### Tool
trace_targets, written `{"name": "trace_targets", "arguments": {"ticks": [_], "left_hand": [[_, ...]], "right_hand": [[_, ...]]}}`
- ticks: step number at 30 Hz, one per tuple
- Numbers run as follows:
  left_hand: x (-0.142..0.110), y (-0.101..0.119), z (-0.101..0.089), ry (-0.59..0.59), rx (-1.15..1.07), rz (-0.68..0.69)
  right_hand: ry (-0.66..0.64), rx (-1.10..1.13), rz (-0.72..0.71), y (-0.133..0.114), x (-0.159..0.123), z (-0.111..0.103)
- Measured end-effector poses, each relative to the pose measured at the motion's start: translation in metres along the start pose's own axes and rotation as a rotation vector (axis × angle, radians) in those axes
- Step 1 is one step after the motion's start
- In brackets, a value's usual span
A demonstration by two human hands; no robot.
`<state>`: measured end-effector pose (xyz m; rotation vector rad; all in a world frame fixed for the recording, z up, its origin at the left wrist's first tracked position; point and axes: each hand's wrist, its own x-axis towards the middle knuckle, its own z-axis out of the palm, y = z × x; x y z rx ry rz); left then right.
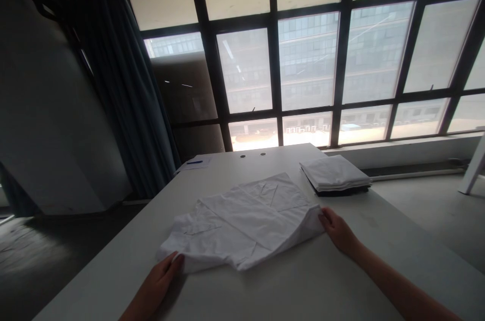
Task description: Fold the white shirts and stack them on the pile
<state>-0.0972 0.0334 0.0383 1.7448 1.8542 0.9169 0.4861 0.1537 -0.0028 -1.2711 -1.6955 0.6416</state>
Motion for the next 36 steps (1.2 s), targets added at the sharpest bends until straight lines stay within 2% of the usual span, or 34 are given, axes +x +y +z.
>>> {"name": "trace_targets", "arguments": {"ticks": [4, 6, 16, 21, 26, 32, 36], "left_hand": [[0.005, -0.011, 0.002, 0.043, 0.049, -0.001], [0.006, -0.013, 0.002, 0.077, 0.077, -0.015], [0.007, -0.010, 0.007, 0.110, 0.315, -0.009], [0.006, 0.001, 0.012, 0.117, 0.398, -0.074], [0.006, 0.010, 0.010, 0.126, 0.496, -0.159], [0.007, 0.012, 0.004, 0.112, 0.487, -0.140], [0.010, 0.010, 0.002, 0.119, 0.489, -0.135]], "right_hand": [[0.109, -0.109, -0.023, 0.002, -0.003, 0.004], [0.122, -0.162, -0.027, 0.003, -0.004, 0.005], [0.003, -0.725, 0.158, 0.001, -0.007, 0.006], [-0.022, -0.728, 0.164, 0.000, -0.006, 0.008], [0.076, -0.677, 0.090, 0.003, -0.004, 0.007], [-0.010, -0.798, 0.163, 0.000, -0.001, 0.007], [0.002, -0.805, 0.162, -0.001, 0.000, 0.006]]}}
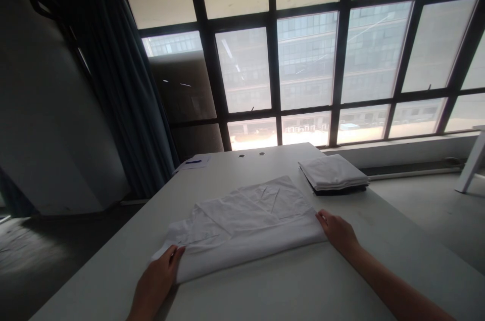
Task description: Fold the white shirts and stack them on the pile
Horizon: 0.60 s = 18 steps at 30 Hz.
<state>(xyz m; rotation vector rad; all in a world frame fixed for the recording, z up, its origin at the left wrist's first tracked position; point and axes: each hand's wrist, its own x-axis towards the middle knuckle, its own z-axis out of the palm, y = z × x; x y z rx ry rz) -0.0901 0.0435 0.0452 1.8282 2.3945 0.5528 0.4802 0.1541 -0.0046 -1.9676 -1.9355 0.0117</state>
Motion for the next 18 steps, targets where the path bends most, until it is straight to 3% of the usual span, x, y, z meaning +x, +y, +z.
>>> {"name": "trace_targets", "arguments": {"ticks": [6, 13, 18], "left_hand": [[0.001, -0.002, 0.002, -0.052, 0.009, 0.001], [0.004, -0.012, 0.003, -0.066, 0.026, -0.005], [0.006, -0.022, 0.004, -0.080, 0.029, -0.020]], "right_hand": [[0.077, 0.154, -0.025, 0.005, 0.003, 0.001], [-0.050, -0.038, -0.021, -0.004, 0.005, 0.000], [-0.040, -0.047, -0.013, -0.006, 0.006, 0.000]]}}
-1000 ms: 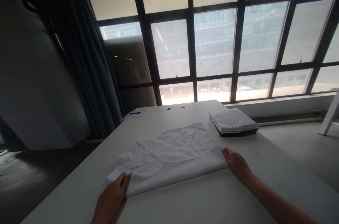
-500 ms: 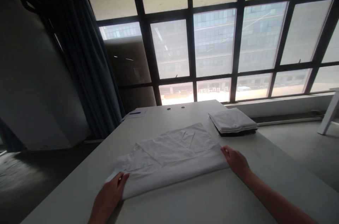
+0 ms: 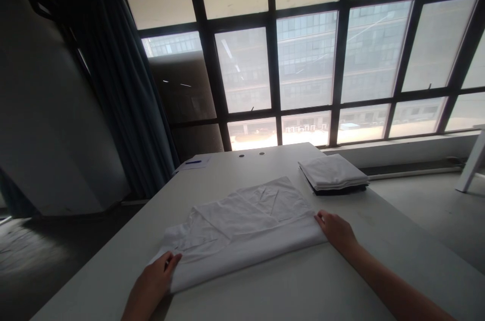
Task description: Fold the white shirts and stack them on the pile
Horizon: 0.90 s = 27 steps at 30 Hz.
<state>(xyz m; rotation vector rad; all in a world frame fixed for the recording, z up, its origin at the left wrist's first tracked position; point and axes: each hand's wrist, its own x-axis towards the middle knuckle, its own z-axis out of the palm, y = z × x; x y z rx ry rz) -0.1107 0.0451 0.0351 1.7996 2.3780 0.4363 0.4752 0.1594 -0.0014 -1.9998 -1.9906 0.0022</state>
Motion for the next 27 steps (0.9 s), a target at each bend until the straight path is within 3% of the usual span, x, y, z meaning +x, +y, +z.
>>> {"name": "trace_targets", "arguments": {"ticks": [8, 14, 17, 21, 23, 27], "left_hand": [[-0.002, 0.003, -0.004, -0.024, 0.034, 0.004], [0.001, -0.008, -0.003, -0.073, 0.048, -0.005], [0.000, -0.007, -0.001, 0.014, 0.108, 0.032], [-0.010, 0.030, 0.009, 0.262, 0.184, 0.262], [-0.019, 0.061, 0.021, 0.292, 0.129, 0.418], [-0.033, 0.107, 0.050, 0.134, 0.124, 0.736]], "right_hand": [[0.098, 0.216, 0.003, 0.011, -0.005, 0.007], [0.127, 0.244, -0.134, 0.016, -0.009, 0.018], [0.101, 0.170, -0.153, 0.010, -0.009, 0.010], [0.189, 0.147, -0.311, -0.009, -0.016, -0.008], [0.165, 0.182, -0.423, -0.023, -0.025, -0.013], [-0.081, 0.209, -0.494, -0.047, -0.041, -0.004]]}}
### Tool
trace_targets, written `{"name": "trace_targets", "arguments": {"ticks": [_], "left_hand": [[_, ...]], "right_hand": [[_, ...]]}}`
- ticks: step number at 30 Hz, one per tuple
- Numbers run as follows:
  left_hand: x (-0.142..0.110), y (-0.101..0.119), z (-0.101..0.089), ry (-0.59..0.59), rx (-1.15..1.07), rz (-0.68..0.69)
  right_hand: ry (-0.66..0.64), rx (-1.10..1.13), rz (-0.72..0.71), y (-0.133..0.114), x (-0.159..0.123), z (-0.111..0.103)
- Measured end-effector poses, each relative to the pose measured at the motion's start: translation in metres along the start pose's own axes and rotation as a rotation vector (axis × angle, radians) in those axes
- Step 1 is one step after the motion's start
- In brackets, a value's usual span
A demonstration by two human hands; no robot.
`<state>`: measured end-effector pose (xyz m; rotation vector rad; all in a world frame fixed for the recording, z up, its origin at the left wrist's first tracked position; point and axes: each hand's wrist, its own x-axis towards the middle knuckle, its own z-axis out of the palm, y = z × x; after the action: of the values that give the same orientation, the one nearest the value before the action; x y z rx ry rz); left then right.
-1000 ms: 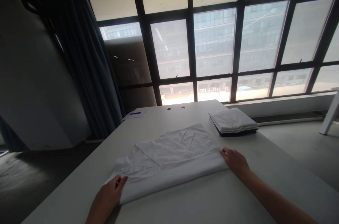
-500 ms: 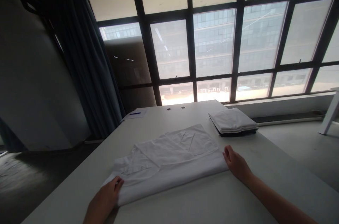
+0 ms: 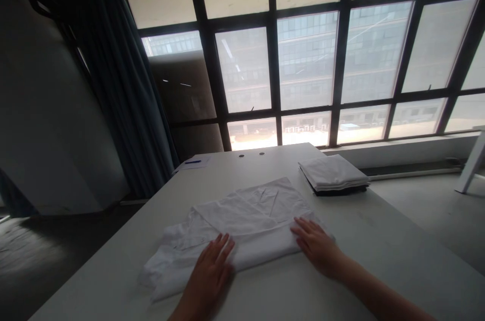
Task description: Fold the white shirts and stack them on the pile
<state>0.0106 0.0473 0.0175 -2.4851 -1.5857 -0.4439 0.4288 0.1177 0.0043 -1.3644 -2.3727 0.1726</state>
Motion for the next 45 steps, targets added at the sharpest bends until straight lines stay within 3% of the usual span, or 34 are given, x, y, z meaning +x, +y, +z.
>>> {"name": "trace_targets", "arguments": {"ticks": [3, 11, 18, 25, 33, 45], "left_hand": [[0.001, 0.006, 0.012, -0.149, -0.011, 0.078], [-0.005, -0.016, 0.018, -0.258, -0.001, -0.184], [-0.005, -0.018, 0.008, -0.333, -0.002, -0.347], [-0.002, -0.019, -0.007, -0.380, 0.015, -0.386], [-0.008, -0.031, -0.003, -0.365, 0.030, -0.376], [-0.024, -0.050, -0.013, -0.477, -0.069, -0.291]], "right_hand": [[-0.131, 0.003, 0.025, -0.002, 0.000, 0.010], [-0.143, -0.069, 0.087, 0.020, 0.003, 0.009], [-0.135, -0.086, 0.111, 0.028, 0.003, 0.009], [-0.147, -0.101, 0.135, 0.039, 0.006, 0.006], [-0.049, -0.121, 0.130, 0.040, 0.001, 0.001], [0.040, 0.050, 0.141, 0.045, 0.004, -0.009]]}}
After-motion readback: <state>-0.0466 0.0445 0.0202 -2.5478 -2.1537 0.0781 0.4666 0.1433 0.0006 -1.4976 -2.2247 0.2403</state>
